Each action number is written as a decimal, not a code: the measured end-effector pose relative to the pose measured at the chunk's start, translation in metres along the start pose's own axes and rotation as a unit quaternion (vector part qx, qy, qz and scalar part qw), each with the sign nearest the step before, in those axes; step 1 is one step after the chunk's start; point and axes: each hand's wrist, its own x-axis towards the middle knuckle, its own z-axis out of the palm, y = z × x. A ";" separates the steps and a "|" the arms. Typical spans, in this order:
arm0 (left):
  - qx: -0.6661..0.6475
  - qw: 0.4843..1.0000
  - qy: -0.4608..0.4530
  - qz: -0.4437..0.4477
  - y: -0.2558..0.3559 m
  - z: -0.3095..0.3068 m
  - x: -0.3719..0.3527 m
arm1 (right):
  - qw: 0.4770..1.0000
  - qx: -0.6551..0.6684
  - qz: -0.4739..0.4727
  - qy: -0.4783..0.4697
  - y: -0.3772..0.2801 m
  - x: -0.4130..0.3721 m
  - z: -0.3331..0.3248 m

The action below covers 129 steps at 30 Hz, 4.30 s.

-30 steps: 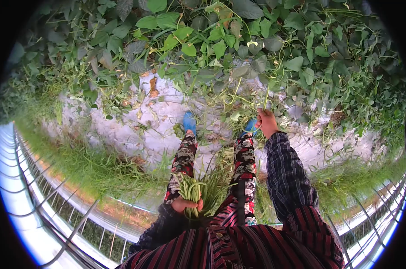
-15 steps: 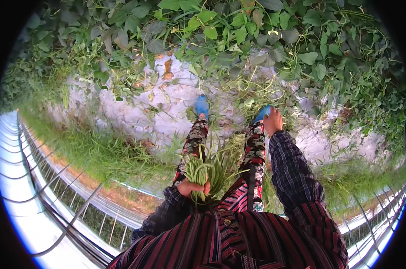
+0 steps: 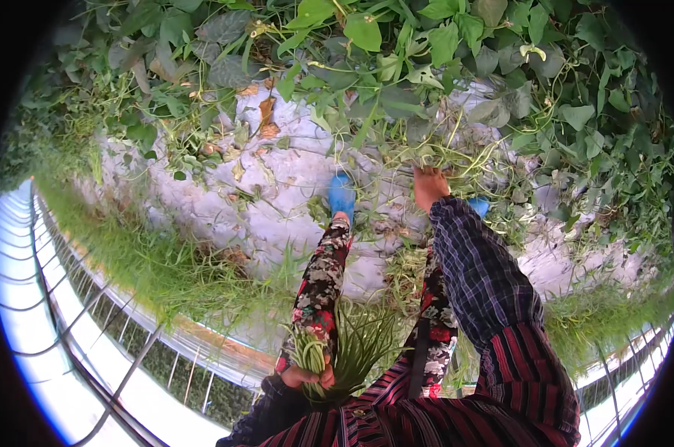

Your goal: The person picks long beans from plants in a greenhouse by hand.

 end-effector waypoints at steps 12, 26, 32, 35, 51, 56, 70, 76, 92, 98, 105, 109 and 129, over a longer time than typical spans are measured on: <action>-0.022 0.999 -0.041 -0.014 0.017 0.003 0.007 | 0.995 -0.004 -0.031 0.096 0.016 0.004 -0.015; 0.028 0.999 -0.023 0.026 0.011 0.040 0.005 | 0.619 0.758 0.203 -0.035 0.006 -0.163 -0.083; 0.076 0.995 -0.064 -0.009 0.012 0.051 0.000 | 0.752 0.638 0.156 0.062 -0.051 -0.186 -0.106; 0.138 0.987 -0.078 -0.026 0.019 0.077 0.000 | 0.752 0.658 -0.017 0.033 -0.125 -0.201 -0.146; 0.389 0.915 -0.087 0.067 0.002 0.208 -0.020 | 0.940 0.258 -0.190 0.117 -0.065 -0.333 -0.215; 0.352 0.930 -0.058 0.091 -0.025 0.264 -0.017 | 0.948 0.303 -0.051 0.085 -0.002 -0.395 -0.235; 0.342 0.896 -0.073 0.274 -0.105 0.373 -0.049 | 0.844 0.523 0.072 0.094 0.084 -0.418 -0.282; 0.368 0.889 -0.107 0.249 -0.092 0.379 -0.044 | 0.803 0.580 0.107 0.089 0.099 -0.427 -0.269; 0.264 0.891 -0.118 0.349 -0.066 0.380 -0.048 | 0.798 0.482 -0.248 0.262 -0.072 -0.332 -0.589; 0.135 0.888 -0.046 0.436 -0.113 0.390 -0.026 | 0.783 0.459 -0.266 0.325 -0.085 -0.200 -0.716; 0.015 0.903 -0.042 0.427 -0.163 0.385 0.012 | 0.803 0.408 -0.320 0.293 -0.107 -0.121 -0.742; 0.016 0.906 -0.054 0.420 -0.165 0.372 0.018 | 0.777 0.463 -0.348 0.249 -0.117 -0.142 -0.738; 0.044 0.933 -0.049 0.353 -0.121 0.345 -0.002 | 0.826 0.260 -0.379 0.326 -0.111 -0.172 -0.655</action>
